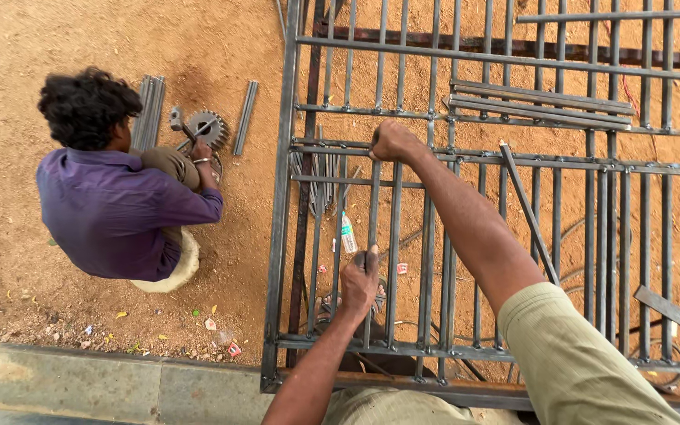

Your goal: The person uses a tape measure to measure the spacing between vertical bars on a large metal frame. They repeatedly extend the tape measure across the bars and retract it while standing over the frame. Another person is visible in the background working with metal rods.

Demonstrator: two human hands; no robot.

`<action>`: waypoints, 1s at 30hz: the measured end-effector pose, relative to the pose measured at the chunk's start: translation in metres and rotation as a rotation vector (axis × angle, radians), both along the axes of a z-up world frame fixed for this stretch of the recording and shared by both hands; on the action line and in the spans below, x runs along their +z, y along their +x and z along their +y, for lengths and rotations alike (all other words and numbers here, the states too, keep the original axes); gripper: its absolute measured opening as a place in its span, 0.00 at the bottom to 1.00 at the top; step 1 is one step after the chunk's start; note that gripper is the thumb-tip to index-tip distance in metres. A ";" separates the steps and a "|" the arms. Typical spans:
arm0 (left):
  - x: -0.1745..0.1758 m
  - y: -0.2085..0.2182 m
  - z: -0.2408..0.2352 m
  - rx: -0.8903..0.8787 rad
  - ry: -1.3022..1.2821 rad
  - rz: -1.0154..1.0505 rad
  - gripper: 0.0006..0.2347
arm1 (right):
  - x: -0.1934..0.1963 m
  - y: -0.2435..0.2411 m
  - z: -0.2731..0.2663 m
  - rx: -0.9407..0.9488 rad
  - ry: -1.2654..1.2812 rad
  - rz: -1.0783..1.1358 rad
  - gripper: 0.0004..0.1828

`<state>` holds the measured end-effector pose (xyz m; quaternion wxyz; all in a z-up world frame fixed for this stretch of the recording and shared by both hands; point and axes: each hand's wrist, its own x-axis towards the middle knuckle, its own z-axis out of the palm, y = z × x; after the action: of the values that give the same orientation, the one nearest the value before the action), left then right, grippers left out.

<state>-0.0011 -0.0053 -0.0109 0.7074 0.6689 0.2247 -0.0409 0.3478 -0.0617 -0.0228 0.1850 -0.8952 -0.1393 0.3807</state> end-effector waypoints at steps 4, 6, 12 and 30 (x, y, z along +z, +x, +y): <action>0.005 0.000 0.002 -0.008 -0.057 0.018 0.14 | -0.009 0.003 0.000 -0.018 -0.002 -0.039 0.12; 0.003 -0.001 0.002 0.049 -0.271 -0.075 0.13 | -0.014 0.004 -0.002 0.001 -0.004 -0.053 0.12; -0.003 -0.005 0.002 -0.049 0.111 0.085 0.14 | -0.027 0.004 -0.005 0.058 0.001 -0.109 0.12; 0.003 -0.001 0.002 0.050 -0.170 -0.085 0.13 | 0.030 -0.005 0.000 -0.006 0.082 0.042 0.07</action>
<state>-0.0026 -0.0035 -0.0080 0.7715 0.6015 0.2070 -0.0136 0.3430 -0.0616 0.0074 0.2259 -0.8790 -0.1482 0.3930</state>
